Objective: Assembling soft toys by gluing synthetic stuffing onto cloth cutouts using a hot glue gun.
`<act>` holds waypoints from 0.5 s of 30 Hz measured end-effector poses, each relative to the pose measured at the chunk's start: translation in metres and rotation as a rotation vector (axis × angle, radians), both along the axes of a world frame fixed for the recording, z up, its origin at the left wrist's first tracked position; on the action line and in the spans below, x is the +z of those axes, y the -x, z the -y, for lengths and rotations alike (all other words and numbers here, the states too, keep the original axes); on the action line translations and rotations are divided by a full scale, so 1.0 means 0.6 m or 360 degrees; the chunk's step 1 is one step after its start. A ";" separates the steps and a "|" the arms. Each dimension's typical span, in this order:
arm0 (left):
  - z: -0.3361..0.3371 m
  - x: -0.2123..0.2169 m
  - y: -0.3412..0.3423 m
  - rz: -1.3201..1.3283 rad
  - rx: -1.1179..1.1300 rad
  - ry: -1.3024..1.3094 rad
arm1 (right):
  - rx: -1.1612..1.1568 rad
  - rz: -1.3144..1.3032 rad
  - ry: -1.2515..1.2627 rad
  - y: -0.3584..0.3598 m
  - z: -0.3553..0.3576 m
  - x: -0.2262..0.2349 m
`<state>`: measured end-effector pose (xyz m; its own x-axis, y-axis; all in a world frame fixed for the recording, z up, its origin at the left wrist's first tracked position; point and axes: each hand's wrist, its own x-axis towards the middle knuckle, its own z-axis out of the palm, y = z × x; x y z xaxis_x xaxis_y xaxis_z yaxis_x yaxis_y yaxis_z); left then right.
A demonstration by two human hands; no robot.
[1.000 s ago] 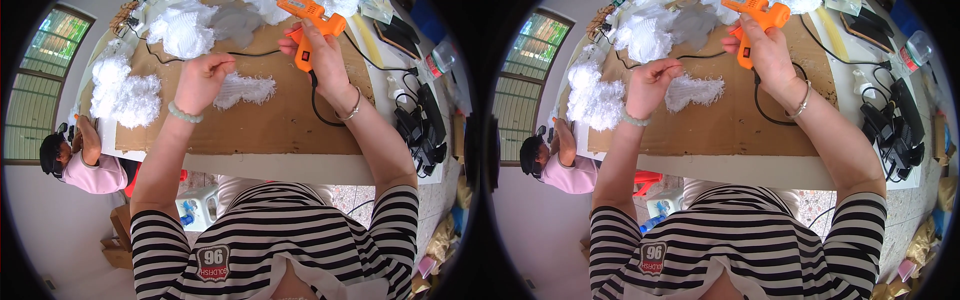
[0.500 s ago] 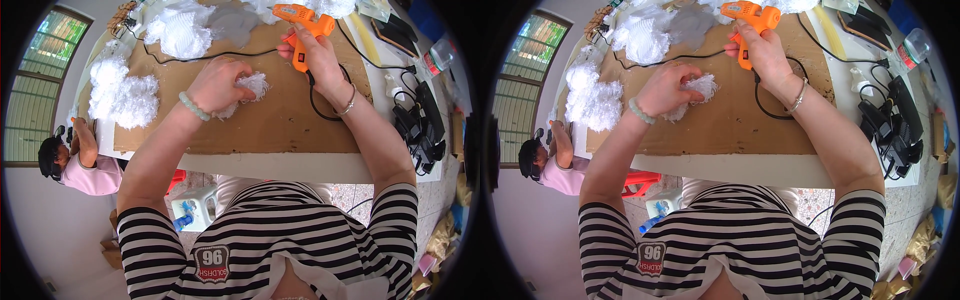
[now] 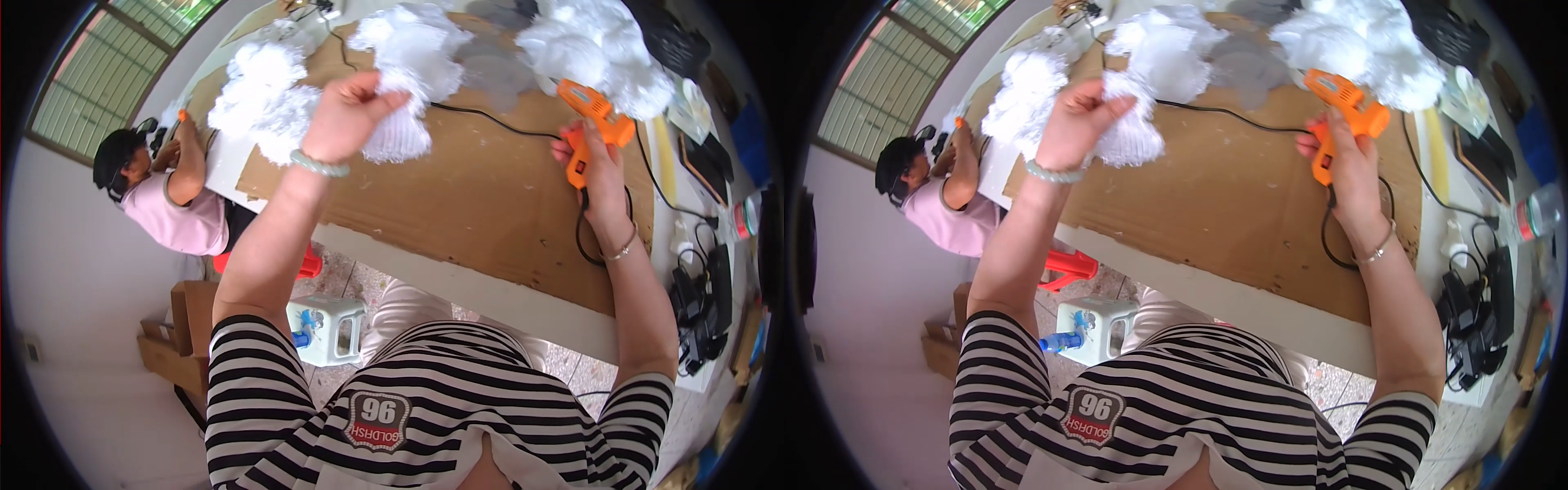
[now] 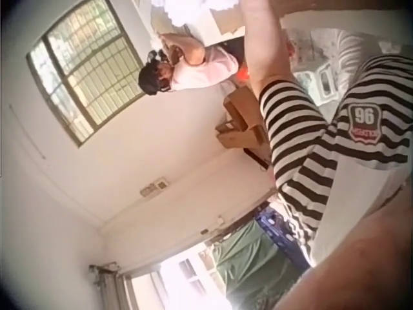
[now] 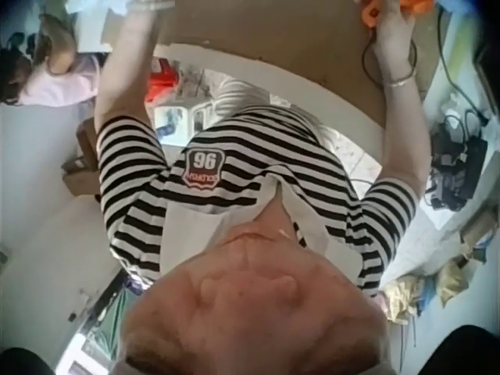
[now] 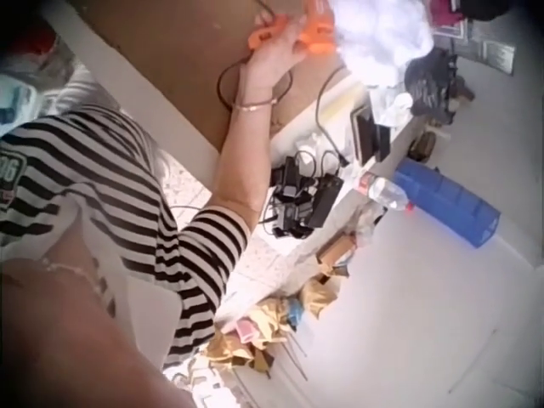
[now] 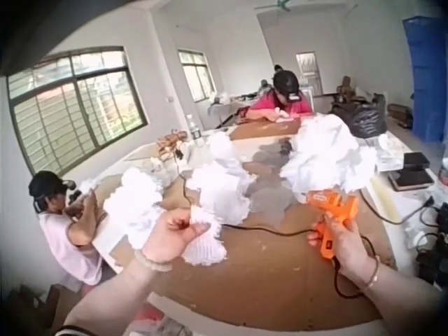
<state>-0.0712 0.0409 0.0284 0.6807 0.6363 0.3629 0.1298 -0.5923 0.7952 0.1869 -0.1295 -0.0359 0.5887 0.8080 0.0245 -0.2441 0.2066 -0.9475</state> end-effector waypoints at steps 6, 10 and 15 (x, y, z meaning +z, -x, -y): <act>-0.144 0.077 0.142 0.0503 0.0618 0.0442 | 0.0041 0.0105 0.0005 0.005 -0.001 -0.001; -0.208 0.090 0.182 0.0395 0.0869 0.0467 | 0.0059 0.0150 0.0007 0.009 -0.003 0.001; -0.238 0.067 0.182 -0.1112 0.0993 -0.0554 | 0.0042 0.0164 0.0009 0.009 -0.001 0.001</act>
